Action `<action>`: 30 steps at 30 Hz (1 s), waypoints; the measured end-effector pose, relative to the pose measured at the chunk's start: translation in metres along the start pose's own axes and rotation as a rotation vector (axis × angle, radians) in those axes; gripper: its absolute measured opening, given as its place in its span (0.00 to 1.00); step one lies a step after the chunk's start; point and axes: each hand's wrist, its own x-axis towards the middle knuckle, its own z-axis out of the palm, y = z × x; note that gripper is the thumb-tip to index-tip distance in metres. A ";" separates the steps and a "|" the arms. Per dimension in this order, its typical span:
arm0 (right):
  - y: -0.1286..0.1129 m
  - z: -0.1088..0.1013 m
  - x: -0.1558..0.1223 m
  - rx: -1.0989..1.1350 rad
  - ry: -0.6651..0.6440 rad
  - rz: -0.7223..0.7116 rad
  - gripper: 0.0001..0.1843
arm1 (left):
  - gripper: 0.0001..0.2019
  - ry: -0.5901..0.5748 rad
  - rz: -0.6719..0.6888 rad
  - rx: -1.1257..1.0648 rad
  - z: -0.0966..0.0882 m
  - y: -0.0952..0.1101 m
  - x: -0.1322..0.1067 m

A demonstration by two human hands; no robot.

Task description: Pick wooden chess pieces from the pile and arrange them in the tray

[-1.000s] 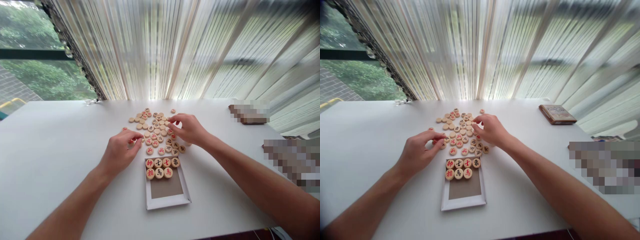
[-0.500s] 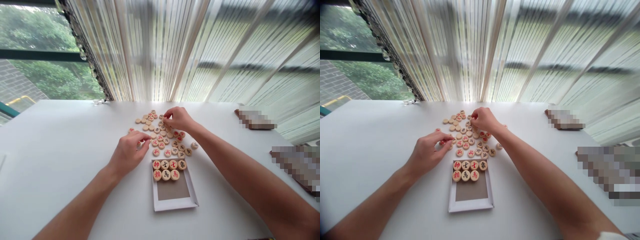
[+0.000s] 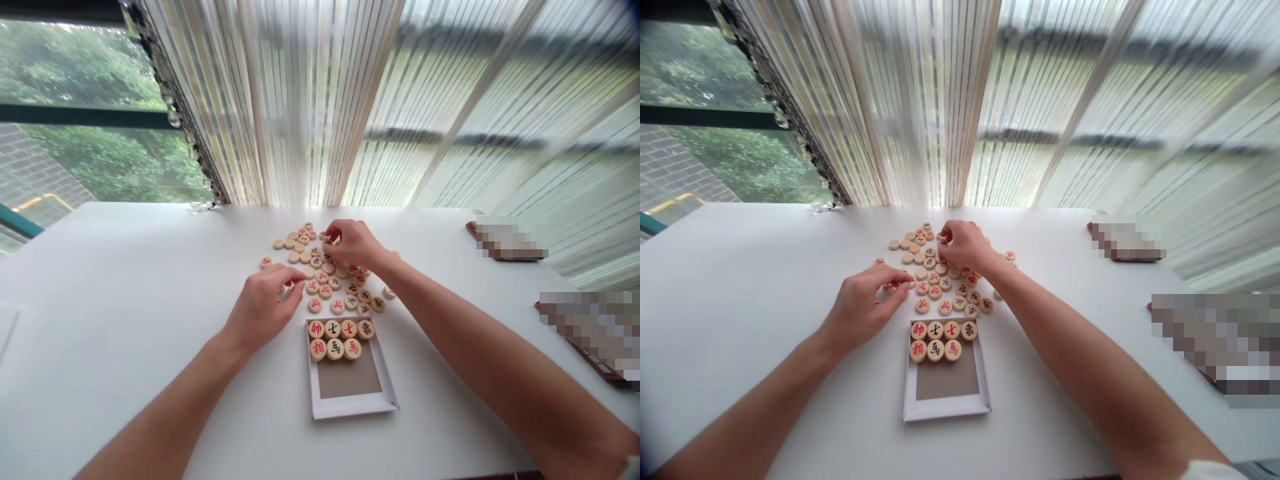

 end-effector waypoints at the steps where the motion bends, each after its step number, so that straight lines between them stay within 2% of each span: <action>1: -0.003 -0.003 -0.006 0.019 0.014 -0.024 0.10 | 0.09 0.005 -0.007 -0.005 0.000 0.001 0.000; 4: -0.015 -0.016 -0.032 0.095 0.043 -0.109 0.11 | 0.09 0.018 -0.062 -0.054 -0.002 0.007 0.001; 7: -0.030 -0.032 -0.068 0.168 0.029 -0.195 0.10 | 0.09 -0.005 -0.170 -0.208 -0.003 0.018 0.001; 11: -0.048 -0.044 -0.110 0.292 -0.007 -0.323 0.10 | 0.11 -0.124 -0.309 -0.546 -0.002 0.034 -0.002; 14: -0.057 -0.046 -0.125 0.327 -0.004 -0.377 0.11 | 0.11 -0.221 -0.349 -0.761 0.001 0.043 -0.003; 16: -0.059 -0.045 -0.130 0.357 -0.003 -0.395 0.11 | 0.10 -0.253 -0.361 -0.817 0.002 0.046 -0.004; 19: -0.058 -0.040 -0.134 0.475 -0.003 -0.339 0.10 | 0.11 -0.252 -0.397 -0.816 0.003 0.048 -0.005; 25: -0.050 -0.026 -0.146 0.918 -0.038 -0.025 0.09 | 0.10 -0.167 -0.480 -0.881 0.005 0.052 -0.009; 30: -0.053 -0.021 -0.153 1.028 -0.073 0.088 0.09 | 0.09 -0.114 -0.472 -0.897 0.007 0.058 -0.013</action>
